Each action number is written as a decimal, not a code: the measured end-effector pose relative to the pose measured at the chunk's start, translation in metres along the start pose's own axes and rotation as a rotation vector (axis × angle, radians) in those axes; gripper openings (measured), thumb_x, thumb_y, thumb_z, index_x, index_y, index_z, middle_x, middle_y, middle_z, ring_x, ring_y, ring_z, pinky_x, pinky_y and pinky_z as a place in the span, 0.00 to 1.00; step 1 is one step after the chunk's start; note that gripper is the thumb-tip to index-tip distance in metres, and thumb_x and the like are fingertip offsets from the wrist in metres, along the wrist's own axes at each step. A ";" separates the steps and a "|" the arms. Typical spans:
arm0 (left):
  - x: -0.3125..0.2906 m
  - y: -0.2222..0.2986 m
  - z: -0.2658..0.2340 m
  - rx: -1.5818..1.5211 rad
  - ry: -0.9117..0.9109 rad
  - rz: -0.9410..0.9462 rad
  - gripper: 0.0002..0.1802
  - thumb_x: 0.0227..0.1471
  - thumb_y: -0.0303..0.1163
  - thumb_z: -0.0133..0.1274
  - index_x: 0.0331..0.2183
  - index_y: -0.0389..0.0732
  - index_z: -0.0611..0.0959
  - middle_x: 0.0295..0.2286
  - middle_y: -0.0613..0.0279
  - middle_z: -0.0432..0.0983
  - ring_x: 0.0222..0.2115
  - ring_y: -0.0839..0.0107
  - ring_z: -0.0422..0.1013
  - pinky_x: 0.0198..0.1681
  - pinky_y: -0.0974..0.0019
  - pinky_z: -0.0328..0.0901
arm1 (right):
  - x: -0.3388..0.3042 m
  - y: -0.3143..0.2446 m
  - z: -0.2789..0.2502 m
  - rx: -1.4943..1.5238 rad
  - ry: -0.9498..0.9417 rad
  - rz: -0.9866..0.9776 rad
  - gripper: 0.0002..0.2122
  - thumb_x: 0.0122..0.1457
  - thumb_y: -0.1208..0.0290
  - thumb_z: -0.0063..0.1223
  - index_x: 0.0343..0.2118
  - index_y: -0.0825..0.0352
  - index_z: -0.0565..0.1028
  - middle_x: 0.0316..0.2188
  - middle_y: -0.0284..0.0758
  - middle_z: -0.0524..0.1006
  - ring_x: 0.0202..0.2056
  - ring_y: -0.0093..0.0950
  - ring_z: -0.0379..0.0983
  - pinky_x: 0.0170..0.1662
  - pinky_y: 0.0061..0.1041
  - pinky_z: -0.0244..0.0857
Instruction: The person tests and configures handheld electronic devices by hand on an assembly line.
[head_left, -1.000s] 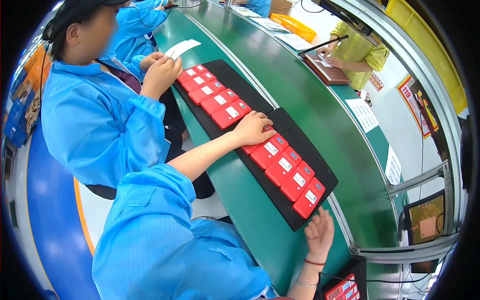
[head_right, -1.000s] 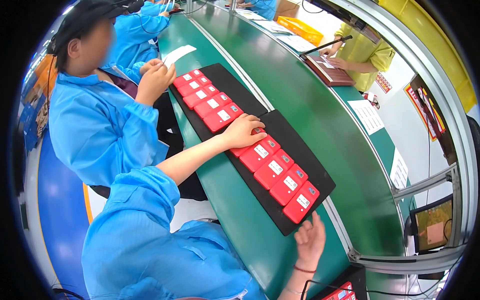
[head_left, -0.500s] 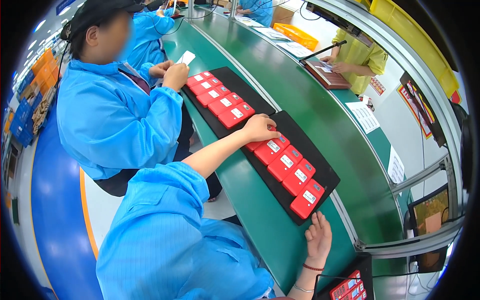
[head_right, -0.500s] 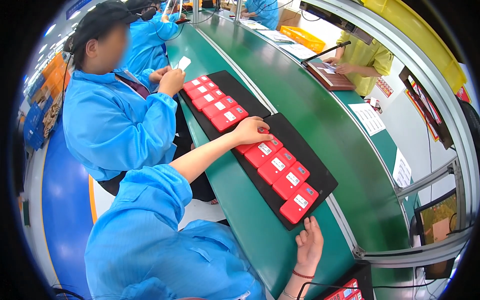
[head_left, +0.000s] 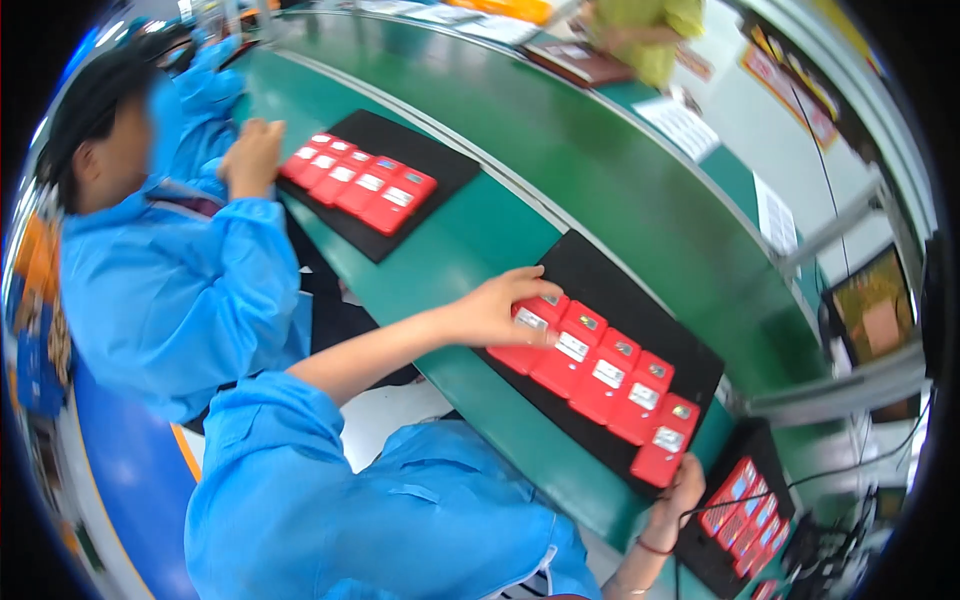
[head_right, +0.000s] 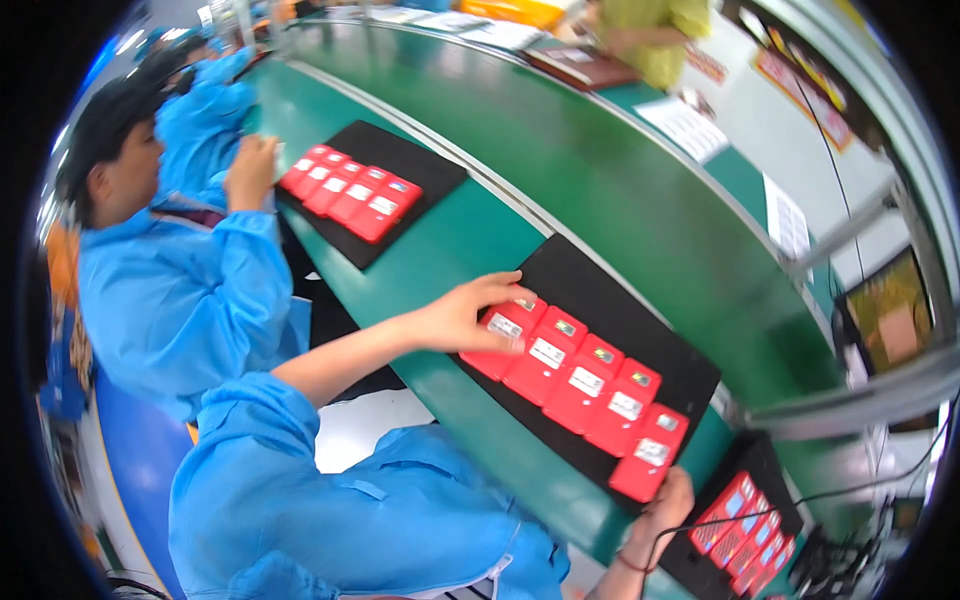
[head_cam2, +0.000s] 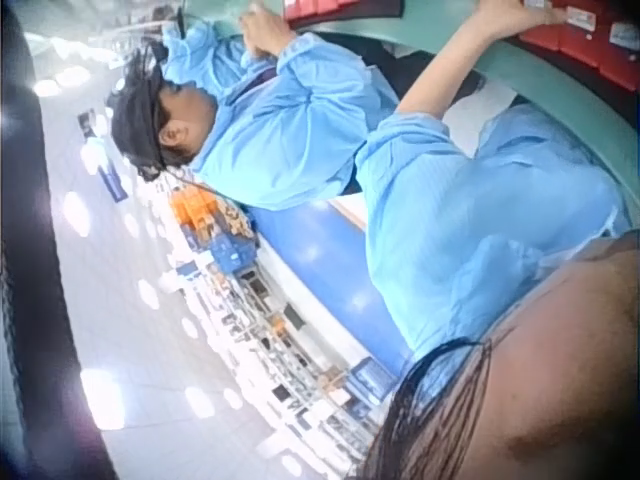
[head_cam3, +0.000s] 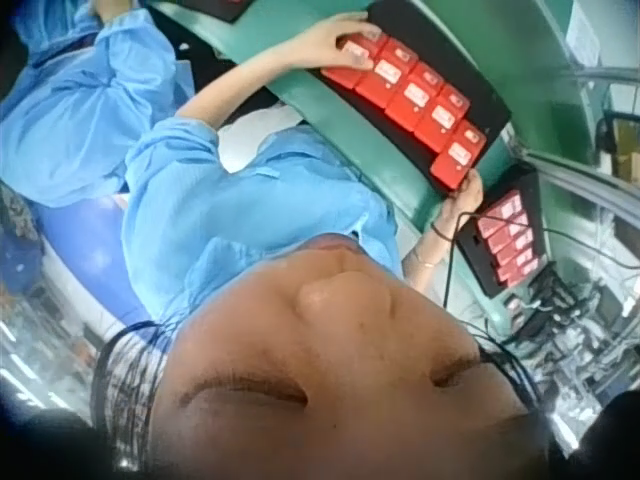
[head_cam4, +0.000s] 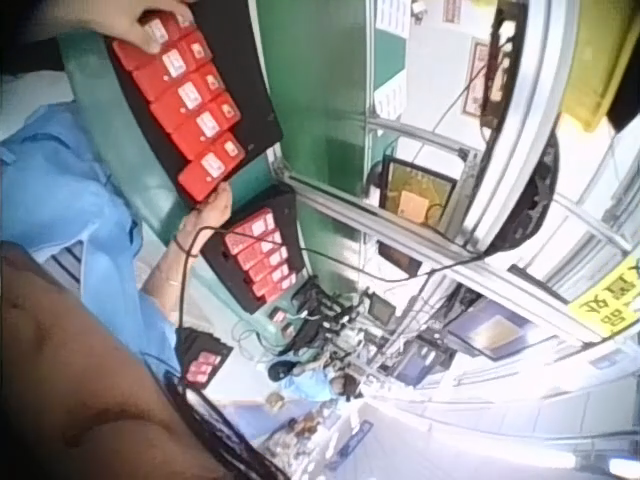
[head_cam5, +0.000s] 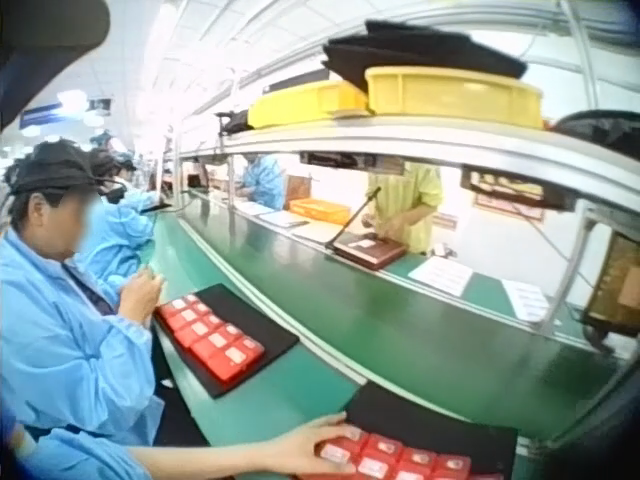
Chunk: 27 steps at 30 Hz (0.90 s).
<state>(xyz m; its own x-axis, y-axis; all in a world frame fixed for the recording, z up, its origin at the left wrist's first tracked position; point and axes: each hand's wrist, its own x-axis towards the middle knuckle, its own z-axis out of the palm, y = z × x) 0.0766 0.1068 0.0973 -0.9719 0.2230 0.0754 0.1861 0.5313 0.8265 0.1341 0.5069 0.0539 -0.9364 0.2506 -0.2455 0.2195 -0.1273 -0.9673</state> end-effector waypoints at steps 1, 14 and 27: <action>-0.009 0.009 0.016 -0.003 -0.072 0.056 0.42 0.41 0.51 0.67 0.55 0.46 0.74 0.63 0.39 0.47 0.64 0.46 0.47 0.63 0.52 0.53 | 0.003 0.002 -0.009 0.066 0.110 -0.106 0.09 0.63 0.69 0.44 0.30 0.68 0.74 0.25 0.30 0.75 0.26 0.20 0.71 0.30 0.21 0.67; -0.033 0.003 0.051 -0.615 0.192 0.105 0.39 0.52 0.49 0.51 0.60 0.36 0.66 0.58 0.46 0.61 0.58 0.57 0.61 0.61 0.58 0.55 | -0.051 -0.020 0.123 -0.903 -0.049 -0.808 0.21 0.52 0.68 0.61 0.49 0.65 0.72 0.51 0.44 0.69 0.56 0.45 0.61 0.58 0.43 0.55; -0.038 0.004 0.061 -0.568 0.412 0.069 0.30 0.68 0.45 0.28 0.58 0.30 0.64 0.49 0.43 0.71 0.49 0.62 0.69 0.53 0.63 0.64 | -0.048 -0.013 0.143 -0.262 -0.158 -0.356 0.22 0.58 0.84 0.48 0.57 0.72 0.67 0.51 0.43 0.73 0.48 0.30 0.75 0.46 0.24 0.71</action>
<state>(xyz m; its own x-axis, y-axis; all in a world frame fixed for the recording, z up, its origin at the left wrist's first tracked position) 0.1227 0.1504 0.0637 -0.9569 -0.1469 0.2507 0.2543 -0.0065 0.9671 0.1370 0.3591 0.0875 -0.9917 0.0829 0.0978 -0.0804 0.1922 -0.9781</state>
